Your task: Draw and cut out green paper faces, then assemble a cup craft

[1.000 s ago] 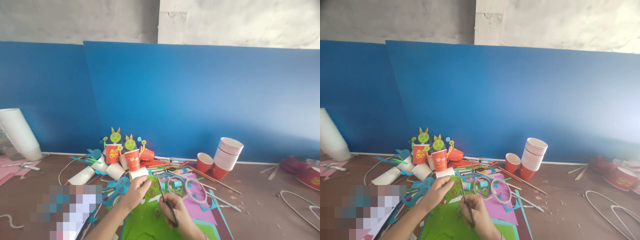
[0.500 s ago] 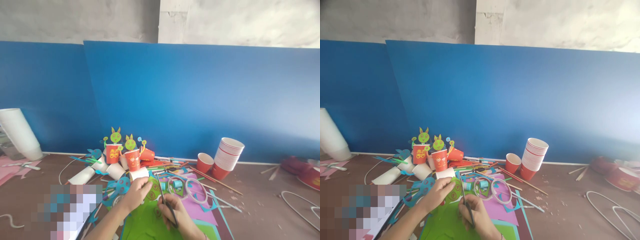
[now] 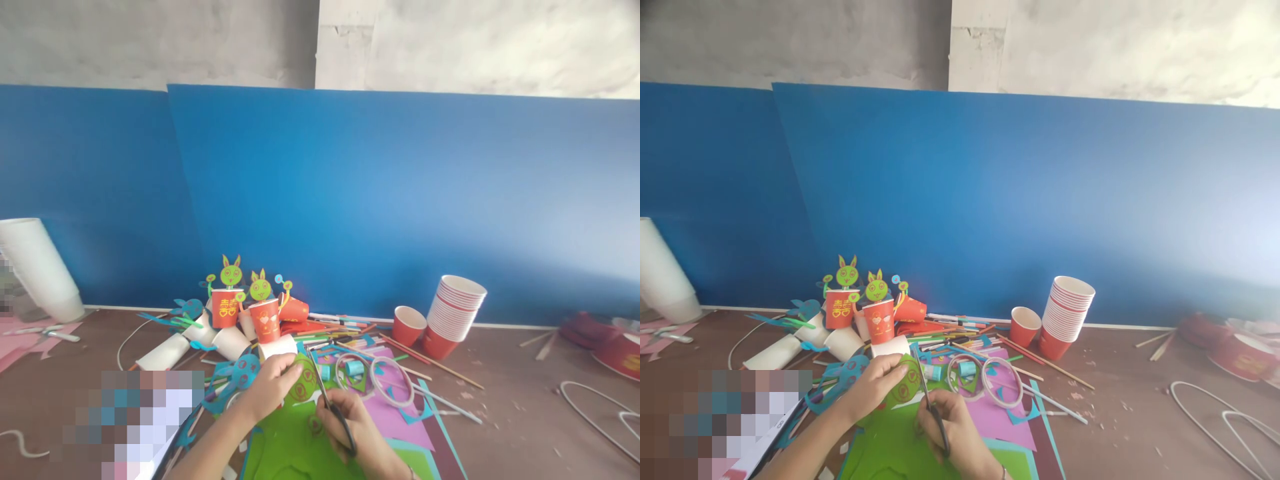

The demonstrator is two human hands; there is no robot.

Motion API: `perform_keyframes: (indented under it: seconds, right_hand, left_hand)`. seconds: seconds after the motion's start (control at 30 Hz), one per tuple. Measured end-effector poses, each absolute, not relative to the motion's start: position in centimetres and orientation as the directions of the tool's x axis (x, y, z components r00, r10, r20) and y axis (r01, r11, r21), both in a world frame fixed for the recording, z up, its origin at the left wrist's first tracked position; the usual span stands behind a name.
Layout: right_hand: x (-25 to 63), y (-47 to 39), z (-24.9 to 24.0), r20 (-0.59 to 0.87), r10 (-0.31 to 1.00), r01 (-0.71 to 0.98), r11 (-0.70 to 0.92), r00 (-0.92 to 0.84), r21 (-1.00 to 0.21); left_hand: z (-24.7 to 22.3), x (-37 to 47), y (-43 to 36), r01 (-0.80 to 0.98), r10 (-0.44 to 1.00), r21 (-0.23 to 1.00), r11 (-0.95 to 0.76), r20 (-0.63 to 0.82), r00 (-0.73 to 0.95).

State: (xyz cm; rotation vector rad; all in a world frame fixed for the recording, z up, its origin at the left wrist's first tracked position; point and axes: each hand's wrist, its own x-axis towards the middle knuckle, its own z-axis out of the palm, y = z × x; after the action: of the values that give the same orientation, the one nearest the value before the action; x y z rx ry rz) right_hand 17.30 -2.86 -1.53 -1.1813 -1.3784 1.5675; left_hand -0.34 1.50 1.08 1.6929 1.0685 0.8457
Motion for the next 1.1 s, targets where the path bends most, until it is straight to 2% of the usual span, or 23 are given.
perform_keyframes:
  seconds: [0.2,0.27,0.33,0.4,0.47,0.5,0.57,0.63,0.7,0.73,0.83,0.97,1.1]
  right_hand:
    - [17.4,-2.9,-1.6,-0.162,0.931,0.053,-0.153,-0.327,-0.987]
    - [17.3,-2.8,-1.7,-0.156,0.937,0.045,-0.150,-0.312,-0.988]
    - [17.3,-2.8,-1.7,-0.144,0.952,0.023,-0.144,-0.270,-0.989]
    - [17.4,-2.7,-1.7,-0.119,0.972,-0.017,-0.125,-0.205,-0.992]
    - [17.5,-2.6,-1.6,-0.088,0.985,-0.067,-0.099,-0.149,-0.993]
    - [17.5,-2.6,-1.6,-0.074,0.989,-0.092,-0.086,-0.129,-0.992]
    - [17.6,-2.5,-1.7,-0.058,0.993,-0.146,-0.073,-0.103,-0.987]
    - [17.7,-2.5,-1.9,-0.051,0.995,-0.194,-0.067,-0.086,-0.979]
    - [17.7,-2.6,-2.2,-0.049,0.995,-0.206,-0.066,-0.086,-0.976]
    - [17.6,-2.6,-2.4,-0.048,0.994,-0.191,-0.066,-0.095,-0.979]
    - [17.2,-2.9,-2.7,-0.048,0.988,-0.111,-0.065,-0.148,-0.992]
    - [16.6,-3.2,-2.9,-0.064,0.974,-0.070,-0.081,-0.217,-0.994]
    - [16.7,-3.3,-3.2,-0.070,0.967,-0.076,-0.092,-0.246,-0.993]
  left_hand:
    - [1.6,-0.3,1.5,0.307,0.918,0.934,-0.183,0.050,0.393]
    - [2.1,-0.2,1.3,0.346,0.940,0.915,-0.209,0.091,0.329]
    - [2.7,-0.1,0.9,0.397,0.955,0.871,-0.291,0.242,0.170]
    - [3.3,0.0,0.1,0.460,0.891,0.787,-0.410,0.454,0.018]
    - [3.5,0.3,-1.0,0.488,0.797,0.671,-0.558,0.597,0.091]
    - [3.4,0.6,-1.6,0.491,0.771,0.623,-0.609,0.610,0.182]
    - [2.9,1.5,-2.5,0.475,0.752,0.584,-0.659,0.489,0.442]
    - [1.9,2.6,-2.9,0.484,0.812,0.677,-0.555,0.312,0.494]
    - [0.9,3.7,-2.7,0.445,0.907,0.848,-0.288,0.093,0.411]
    - [0.5,4.1,-2.5,0.358,0.936,0.920,-0.157,0.023,0.351]
    - [-0.4,4.4,-1.9,0.193,0.977,0.977,0.093,-0.127,0.173]
    - [-0.6,4.0,-1.9,0.143,0.984,0.975,0.167,-0.175,0.040]
    - [-0.4,4.0,-2.3,0.149,0.977,0.969,0.200,-0.208,0.040]
